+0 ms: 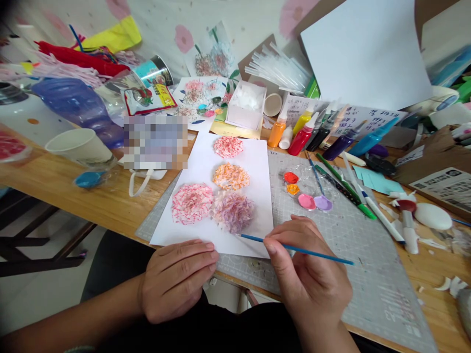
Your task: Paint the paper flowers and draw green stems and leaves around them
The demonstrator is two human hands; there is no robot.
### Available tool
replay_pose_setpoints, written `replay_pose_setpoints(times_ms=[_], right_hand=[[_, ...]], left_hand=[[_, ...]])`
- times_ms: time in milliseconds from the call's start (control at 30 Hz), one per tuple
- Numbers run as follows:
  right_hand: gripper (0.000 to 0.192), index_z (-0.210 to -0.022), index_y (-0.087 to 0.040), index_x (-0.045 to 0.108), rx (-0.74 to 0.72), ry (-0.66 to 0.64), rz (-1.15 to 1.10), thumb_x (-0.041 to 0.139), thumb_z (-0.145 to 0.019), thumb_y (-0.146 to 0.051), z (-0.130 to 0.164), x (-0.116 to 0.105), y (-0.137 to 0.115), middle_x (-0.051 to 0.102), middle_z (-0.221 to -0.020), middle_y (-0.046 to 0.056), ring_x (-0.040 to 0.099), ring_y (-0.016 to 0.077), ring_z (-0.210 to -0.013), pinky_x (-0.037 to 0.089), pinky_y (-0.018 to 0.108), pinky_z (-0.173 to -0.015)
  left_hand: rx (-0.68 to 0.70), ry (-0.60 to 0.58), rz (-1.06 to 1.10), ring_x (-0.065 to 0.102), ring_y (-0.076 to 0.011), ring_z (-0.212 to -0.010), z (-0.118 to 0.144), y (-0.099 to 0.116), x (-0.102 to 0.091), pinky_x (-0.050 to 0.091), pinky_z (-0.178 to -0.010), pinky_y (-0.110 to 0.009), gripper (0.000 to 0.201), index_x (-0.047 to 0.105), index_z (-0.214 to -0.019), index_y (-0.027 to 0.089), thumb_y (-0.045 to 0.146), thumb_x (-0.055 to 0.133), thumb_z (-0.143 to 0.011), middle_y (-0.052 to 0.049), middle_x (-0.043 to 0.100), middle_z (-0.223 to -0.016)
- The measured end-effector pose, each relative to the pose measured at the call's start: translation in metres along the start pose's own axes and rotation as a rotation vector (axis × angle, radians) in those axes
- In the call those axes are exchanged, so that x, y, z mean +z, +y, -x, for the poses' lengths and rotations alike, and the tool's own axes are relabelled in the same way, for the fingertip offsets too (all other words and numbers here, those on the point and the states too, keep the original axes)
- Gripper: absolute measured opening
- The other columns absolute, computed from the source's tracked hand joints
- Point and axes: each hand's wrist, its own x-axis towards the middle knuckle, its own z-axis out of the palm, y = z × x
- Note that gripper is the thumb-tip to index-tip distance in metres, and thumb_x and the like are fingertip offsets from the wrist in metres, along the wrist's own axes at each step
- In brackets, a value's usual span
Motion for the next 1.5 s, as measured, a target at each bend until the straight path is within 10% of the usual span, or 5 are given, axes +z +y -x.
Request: replay_pose_setpoints(times_ms=[633, 933, 1500], right_hand=[[0.005, -0.078, -0.022, 0.068, 0.069, 0.127, -0.072, 0.070, -0.080, -0.018, 0.001, 0.002, 0.001, 0.067, -0.078, -0.001, 0.062, 0.0162, -0.077, 0.048, 0.035, -0.080], [0.025, -0.077, -0.019, 0.069, 0.298, 0.615, 0.213, 0.072, -0.076, -0.044, -0.026, -0.072, 0.039, 0.065, -0.069, 0.002, 0.058, 0.0180, -0.065, 0.045, 0.035, -0.068], [0.037, -0.080, -0.018, 0.071, 0.277, 0.442, 0.398, 0.064, -0.077, -0.054, -0.029, -0.087, 0.077, 0.072, -0.075, 0.007, 0.065, 0.0212, -0.071, 0.047, 0.034, -0.070]], left_hand=[[-0.011, 0.011, 0.004, 0.070, -0.0210, -0.098, 0.000, -0.001, 0.002, 0.060, -0.090, -0.033, 0.021, 0.071, -0.091, 0.007, 0.011, 0.054, -0.079, -0.009, 0.076, -0.095], [-0.109, -0.111, 0.009, 0.059, -0.0253, -0.119, 0.009, 0.008, -0.004, 0.054, -0.100, -0.040, 0.034, 0.069, -0.107, 0.006, 0.004, 0.052, -0.077, -0.013, 0.071, -0.113], [-0.049, -0.148, -0.158, 0.059, -0.0179, -0.119, -0.010, 0.015, -0.007, 0.038, -0.113, -0.026, 0.028, 0.071, -0.104, 0.011, 0.008, 0.051, -0.084, -0.008, 0.070, -0.115]])
